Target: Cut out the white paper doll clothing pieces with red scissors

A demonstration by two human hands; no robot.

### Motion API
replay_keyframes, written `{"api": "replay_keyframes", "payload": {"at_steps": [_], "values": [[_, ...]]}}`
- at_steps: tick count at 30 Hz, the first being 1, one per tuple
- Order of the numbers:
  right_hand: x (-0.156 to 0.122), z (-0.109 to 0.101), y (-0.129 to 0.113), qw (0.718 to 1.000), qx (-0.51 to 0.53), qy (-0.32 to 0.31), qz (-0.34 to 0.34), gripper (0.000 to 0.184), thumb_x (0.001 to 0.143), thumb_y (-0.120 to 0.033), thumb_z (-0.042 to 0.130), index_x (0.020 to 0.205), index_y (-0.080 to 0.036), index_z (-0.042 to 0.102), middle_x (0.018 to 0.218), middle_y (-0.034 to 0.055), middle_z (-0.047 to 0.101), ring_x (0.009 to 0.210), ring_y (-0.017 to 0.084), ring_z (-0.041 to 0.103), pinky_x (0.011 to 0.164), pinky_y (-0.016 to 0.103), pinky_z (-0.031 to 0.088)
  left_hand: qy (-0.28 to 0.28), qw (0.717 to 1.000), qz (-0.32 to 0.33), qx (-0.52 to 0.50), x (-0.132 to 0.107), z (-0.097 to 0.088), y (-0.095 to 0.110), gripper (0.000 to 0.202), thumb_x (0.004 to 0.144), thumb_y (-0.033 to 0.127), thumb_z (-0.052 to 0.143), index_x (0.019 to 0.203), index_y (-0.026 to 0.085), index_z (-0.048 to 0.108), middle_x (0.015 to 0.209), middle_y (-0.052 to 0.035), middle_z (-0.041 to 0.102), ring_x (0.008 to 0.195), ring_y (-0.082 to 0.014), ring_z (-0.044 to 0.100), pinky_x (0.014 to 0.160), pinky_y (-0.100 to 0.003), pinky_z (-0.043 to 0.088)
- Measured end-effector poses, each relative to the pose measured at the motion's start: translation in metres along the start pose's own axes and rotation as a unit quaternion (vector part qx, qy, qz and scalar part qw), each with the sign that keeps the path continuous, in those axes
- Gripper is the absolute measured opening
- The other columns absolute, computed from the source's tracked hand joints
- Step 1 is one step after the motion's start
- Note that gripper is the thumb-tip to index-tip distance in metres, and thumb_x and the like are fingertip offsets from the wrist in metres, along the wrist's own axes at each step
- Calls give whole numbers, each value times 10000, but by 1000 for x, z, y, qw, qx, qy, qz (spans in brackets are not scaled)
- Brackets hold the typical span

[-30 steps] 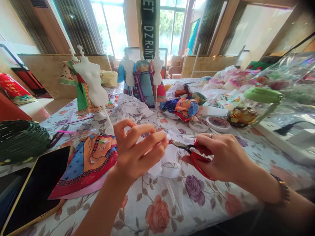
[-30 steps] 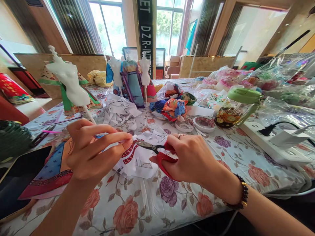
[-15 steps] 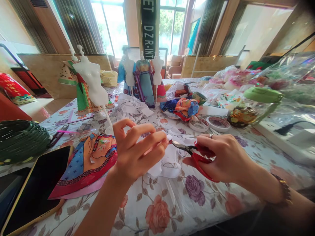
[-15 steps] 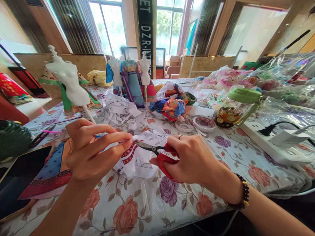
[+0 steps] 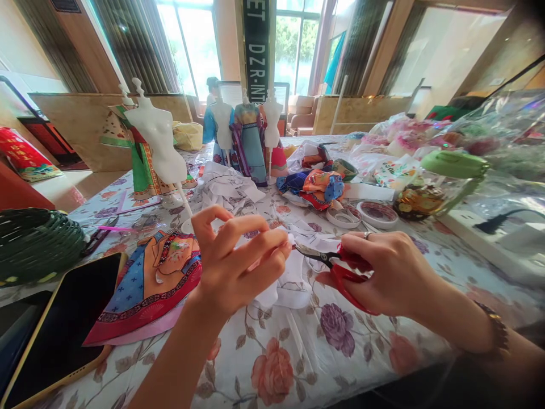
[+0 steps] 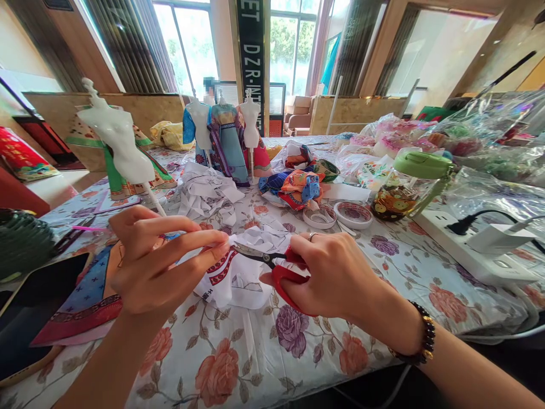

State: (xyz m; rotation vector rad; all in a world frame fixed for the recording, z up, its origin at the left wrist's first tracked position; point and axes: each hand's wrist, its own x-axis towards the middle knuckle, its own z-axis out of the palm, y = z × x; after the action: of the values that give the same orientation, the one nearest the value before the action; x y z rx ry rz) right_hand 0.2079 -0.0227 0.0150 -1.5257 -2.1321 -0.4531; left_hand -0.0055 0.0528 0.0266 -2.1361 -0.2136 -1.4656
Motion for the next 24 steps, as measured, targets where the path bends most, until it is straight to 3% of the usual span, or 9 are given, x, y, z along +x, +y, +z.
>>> {"api": "replay_keyframes", "payload": {"at_steps": [14,19,24], "values": [[0,-2,-2,997,69,-30,16,497,783,-508,634,553,-222,299,450,-67,330,417,88,266,438,249,227,-5,1000,-1,13,2,0,1,313,752,27,720,621,256,552,694,146,721,685,-123,607,718,-384,328],[2,-3,2,982,155,-100,34,519,797,-502,632,538,-215,286,473,-72,294,470,92,198,431,249,224,50,999,13,7,-1,4,-1,327,726,20,741,563,226,547,677,124,728,673,-124,603,699,-387,349],[4,-3,6,944,261,-191,70,557,784,-521,660,532,-205,275,517,-72,228,511,98,189,435,256,196,1,1000,-7,-5,0,-1,-1,275,769,70,731,600,241,599,731,119,760,698,-140,624,722,-404,366]]}}
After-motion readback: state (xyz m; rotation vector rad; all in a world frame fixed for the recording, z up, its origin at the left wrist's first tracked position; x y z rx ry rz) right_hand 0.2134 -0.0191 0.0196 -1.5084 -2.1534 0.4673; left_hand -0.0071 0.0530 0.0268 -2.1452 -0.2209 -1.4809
